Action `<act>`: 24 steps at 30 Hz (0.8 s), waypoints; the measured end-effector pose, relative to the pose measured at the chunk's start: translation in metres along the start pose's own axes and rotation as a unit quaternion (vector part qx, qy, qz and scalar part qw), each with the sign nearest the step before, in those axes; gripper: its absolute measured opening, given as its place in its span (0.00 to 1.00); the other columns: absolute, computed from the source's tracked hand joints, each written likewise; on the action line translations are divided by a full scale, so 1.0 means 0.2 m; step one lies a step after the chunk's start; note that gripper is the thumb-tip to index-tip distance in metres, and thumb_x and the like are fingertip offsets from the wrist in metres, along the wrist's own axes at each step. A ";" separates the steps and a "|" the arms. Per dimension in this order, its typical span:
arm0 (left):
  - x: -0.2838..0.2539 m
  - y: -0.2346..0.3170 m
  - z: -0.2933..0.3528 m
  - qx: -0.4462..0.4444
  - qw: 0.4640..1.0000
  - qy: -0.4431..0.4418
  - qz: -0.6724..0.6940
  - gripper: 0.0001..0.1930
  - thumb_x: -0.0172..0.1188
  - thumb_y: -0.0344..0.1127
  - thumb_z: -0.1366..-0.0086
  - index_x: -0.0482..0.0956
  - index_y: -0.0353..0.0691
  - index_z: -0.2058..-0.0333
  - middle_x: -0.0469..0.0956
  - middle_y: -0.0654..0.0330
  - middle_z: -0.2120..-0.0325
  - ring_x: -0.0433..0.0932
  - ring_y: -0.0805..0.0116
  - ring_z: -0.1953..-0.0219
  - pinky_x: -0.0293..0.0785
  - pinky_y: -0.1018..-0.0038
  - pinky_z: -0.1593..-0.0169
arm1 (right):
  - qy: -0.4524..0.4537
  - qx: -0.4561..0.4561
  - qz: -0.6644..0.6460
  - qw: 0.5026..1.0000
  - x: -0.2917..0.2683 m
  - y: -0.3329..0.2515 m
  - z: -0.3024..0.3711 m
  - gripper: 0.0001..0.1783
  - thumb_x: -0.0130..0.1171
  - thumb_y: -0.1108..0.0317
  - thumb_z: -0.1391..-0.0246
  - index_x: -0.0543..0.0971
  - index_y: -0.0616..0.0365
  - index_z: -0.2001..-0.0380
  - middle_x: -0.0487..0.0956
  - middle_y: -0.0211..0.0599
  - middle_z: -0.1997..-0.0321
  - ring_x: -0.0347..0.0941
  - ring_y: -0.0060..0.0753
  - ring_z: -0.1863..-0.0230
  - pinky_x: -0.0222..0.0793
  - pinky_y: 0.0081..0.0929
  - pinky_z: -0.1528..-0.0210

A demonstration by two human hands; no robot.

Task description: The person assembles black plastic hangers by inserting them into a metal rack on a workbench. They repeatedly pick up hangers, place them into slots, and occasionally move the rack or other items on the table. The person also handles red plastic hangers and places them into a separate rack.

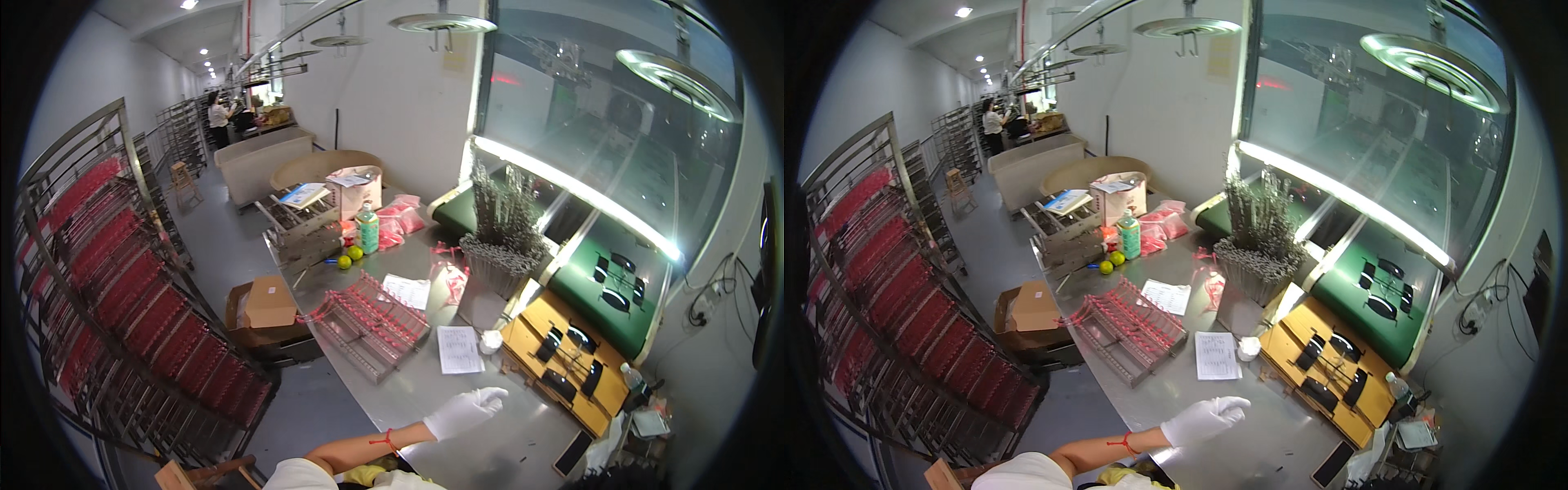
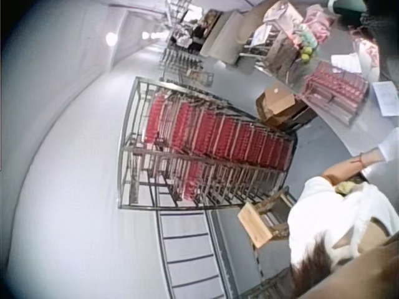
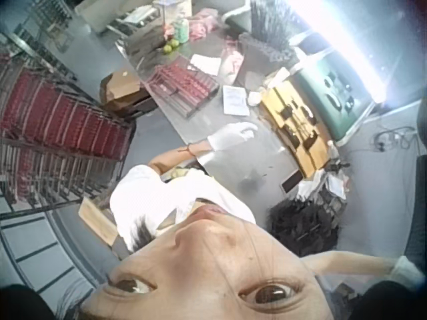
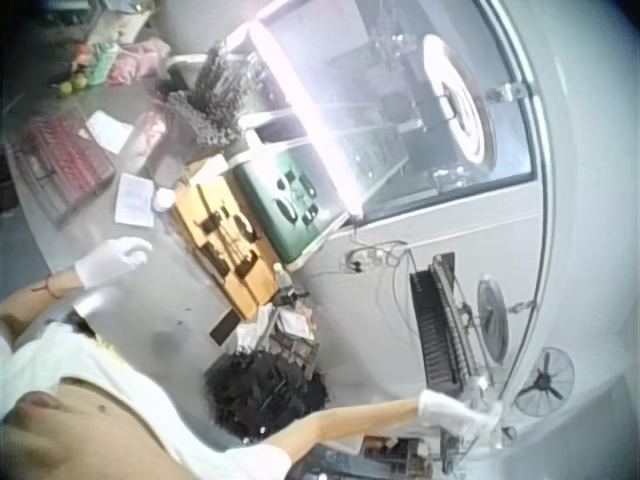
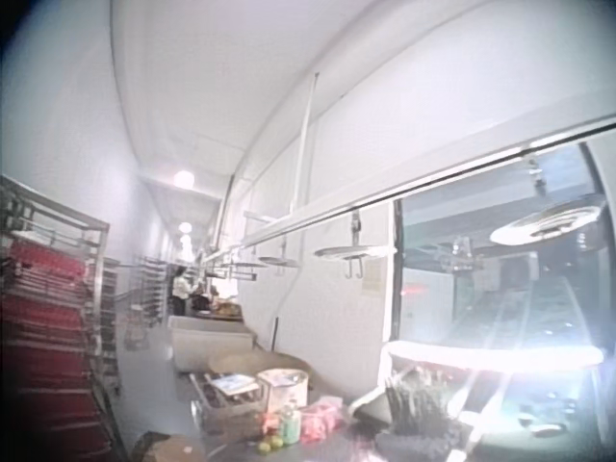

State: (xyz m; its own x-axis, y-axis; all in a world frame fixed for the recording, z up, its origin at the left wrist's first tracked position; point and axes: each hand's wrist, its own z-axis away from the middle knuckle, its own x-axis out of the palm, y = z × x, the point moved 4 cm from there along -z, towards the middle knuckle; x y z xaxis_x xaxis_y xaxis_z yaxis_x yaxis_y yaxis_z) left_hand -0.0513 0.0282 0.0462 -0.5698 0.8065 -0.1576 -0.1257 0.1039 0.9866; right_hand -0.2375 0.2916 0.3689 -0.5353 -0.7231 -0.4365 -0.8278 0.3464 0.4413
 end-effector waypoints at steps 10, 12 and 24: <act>0.02 0.03 0.16 0.168 0.979 -0.085 -0.081 0.15 0.52 0.39 0.30 0.75 0.42 0.48 0.80 0.53 0.64 0.80 0.66 0.62 0.75 0.71 0.55 | -0.024 -0.251 -0.212 0.944 0.38 -1.04 0.13 0.13 0.53 0.57 0.53 0.77 0.54 0.69 0.74 0.35 0.71 0.72 0.27 0.75 0.68 0.33 0.64; 0.10 -0.03 0.21 0.233 0.961 -0.147 0.020 0.13 0.53 0.35 0.32 0.77 0.42 0.52 0.80 0.55 0.64 0.79 0.67 0.64 0.75 0.71 0.58 | -0.013 -0.051 -0.290 0.956 0.66 -1.20 0.18 0.05 0.54 0.70 0.50 0.76 0.58 0.69 0.76 0.35 0.71 0.74 0.28 0.60 0.71 0.38 0.53; 0.17 -0.28 0.48 0.031 0.993 -0.114 -0.026 0.10 0.58 0.38 0.33 0.85 0.44 0.59 0.83 0.55 0.61 0.82 0.67 0.61 0.77 0.70 0.61 | 0.027 0.563 -0.505 0.654 1.16 -1.61 0.63 0.28 0.61 0.56 0.46 0.73 0.63 0.47 0.77 0.50 0.51 0.70 0.46 0.44 0.60 0.51 0.39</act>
State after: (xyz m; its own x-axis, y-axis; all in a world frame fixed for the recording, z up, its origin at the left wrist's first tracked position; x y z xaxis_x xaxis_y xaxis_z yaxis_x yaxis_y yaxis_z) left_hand 0.0144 0.1051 -0.0108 -0.3642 0.9091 -0.2021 -0.0968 0.1789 0.9791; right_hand -0.1164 0.0886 0.0270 0.3618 -0.9321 -0.0177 -0.3693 -0.1259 -0.9208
